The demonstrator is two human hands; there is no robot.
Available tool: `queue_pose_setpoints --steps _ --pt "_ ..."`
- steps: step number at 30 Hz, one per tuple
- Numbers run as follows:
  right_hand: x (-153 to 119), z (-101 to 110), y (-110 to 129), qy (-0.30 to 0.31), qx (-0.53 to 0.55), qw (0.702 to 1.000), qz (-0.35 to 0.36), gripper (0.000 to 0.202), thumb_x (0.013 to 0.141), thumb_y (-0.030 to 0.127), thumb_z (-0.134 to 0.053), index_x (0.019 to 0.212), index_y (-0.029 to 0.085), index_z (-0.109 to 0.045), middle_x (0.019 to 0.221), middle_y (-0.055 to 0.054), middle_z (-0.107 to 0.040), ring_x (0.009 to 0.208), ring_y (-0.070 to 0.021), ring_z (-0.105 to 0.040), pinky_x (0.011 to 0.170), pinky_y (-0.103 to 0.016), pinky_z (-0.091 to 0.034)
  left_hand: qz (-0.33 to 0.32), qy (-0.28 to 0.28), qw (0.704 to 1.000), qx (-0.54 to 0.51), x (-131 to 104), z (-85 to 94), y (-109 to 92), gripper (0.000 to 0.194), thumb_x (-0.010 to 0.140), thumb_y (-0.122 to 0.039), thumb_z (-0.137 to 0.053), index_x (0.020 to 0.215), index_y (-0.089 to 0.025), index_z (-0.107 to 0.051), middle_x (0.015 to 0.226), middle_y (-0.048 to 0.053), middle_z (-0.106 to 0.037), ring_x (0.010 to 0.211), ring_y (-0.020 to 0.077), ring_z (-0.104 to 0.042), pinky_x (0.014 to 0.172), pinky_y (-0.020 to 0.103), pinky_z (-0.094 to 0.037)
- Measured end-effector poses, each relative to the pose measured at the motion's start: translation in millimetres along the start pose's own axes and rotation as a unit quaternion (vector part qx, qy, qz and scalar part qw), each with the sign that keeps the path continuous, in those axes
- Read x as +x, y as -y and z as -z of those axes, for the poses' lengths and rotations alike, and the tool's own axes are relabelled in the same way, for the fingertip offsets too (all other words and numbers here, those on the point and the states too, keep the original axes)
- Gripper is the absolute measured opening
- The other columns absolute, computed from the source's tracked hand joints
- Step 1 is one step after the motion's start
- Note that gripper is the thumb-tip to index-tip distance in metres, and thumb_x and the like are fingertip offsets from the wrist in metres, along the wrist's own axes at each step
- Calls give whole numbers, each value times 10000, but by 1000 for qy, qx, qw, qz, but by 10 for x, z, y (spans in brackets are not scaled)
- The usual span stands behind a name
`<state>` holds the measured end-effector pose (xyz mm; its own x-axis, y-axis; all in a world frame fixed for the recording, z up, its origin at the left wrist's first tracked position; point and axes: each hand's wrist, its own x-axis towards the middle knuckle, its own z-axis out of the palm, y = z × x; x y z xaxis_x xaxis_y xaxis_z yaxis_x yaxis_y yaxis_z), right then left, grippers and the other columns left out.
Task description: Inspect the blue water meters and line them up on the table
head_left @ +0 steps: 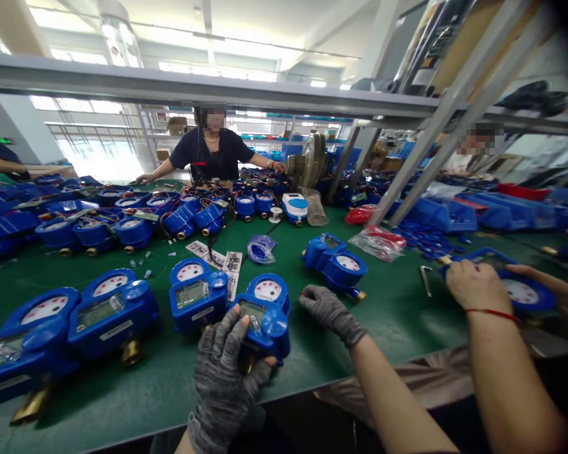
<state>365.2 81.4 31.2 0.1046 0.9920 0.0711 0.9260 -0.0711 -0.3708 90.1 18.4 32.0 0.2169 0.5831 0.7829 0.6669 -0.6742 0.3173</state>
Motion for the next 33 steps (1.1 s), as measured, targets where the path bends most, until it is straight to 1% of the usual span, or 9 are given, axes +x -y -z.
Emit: queue_pose_setpoints --steps 4,8,10,16,20,23,26,29,33 --pt "-384 -205 -160 -19 -15 999 -48 123 866 257 -569 852 168 -652 803 -48 -669 724 -179 -600 649 -270 -416 -17 0 1000 -6 -18 -16 -6 468 836 -272 -700 1275 -189 -560 1309 125 -599 1154 286 -570 1006 486 -426" --pt "-481 -291 -121 -42 -23 998 -45 179 901 253 -536 1010 180 -658 1045 -95 -676 963 -210 -601 856 -295 -425 -24 -10 1000 -3 -45 -40 -54 408 852 -231 -686 1249 -214 -594 1264 103 -618 1097 263 -591 992 449 -428" --pt "-511 -295 -80 -44 -29 998 -35 166 897 227 -530 978 175 -665 1074 -117 -668 1012 -224 -589 910 -309 -415 -26 -15 1000 -7 -45 -49 -80 387 858 -229 -679 1236 -216 -602 1244 101 -618 1082 261 -591 967 435 -444" --pt "-559 -206 6 -55 -26 998 -32 196 911 230 -482 849 170 -658 874 -114 -671 810 -217 -610 789 -309 -467 -35 -2 999 -21 6 -76 -149 425 853 -211 -684 1267 -228 -585 1256 103 -610 1075 264 -592 896 412 -480" --pt "-666 -73 -6 -75 -17 997 -29 163 882 250 -521 893 183 -669 901 -107 -682 845 -235 -618 785 -329 -481 -40 -1 999 -32 52 -96 -197 388 861 -206 -671 1242 -216 -600 1243 115 -616 1079 260 -599 871 397 -497" --pt "-918 -16 23 -167 29 985 -15 209 918 307 -492 864 186 -654 851 -89 -679 787 -235 -623 754 -357 -499 -45 -4 998 -35 81 -114 -231 350 872 -220 -654 1219 -218 -612 1233 109 -622 1067 253 -605 848 388 -504" --pt "-1218 -42 133 -238 70 968 42 209 940 321 -495 857 192 -637 810 -60 -662 716 -216 -616 691 -348 -506 -47 -6 998 -36 97 -133 -259 337 883 -225 -640 1218 -210 -610 1229 111 -630 1070 251 -608 833 386 -503" --pt "-1394 -105 281 -245 77 962 98 131 941 267 -522 950 206 -638 854 -43 -659 748 -201 -623 702 -330 -511 -51 -7 998 -33 96 -143 -275 339 876 -229 -650 1213 -208 -613 1228 116 -633 1055 261 -613 813 395 -505" --pt "-1408 -112 397 -240 66 962 109 128 939 229 -531 1024 217 -627 903 -45 -655 791 -205 -624 750 -348 -522 -38 -6 999 -37 81 -139 -272 354 863 -222 -664 1213 -226 -615 1228 112 -632 1042 263 -616 817 398 -513"
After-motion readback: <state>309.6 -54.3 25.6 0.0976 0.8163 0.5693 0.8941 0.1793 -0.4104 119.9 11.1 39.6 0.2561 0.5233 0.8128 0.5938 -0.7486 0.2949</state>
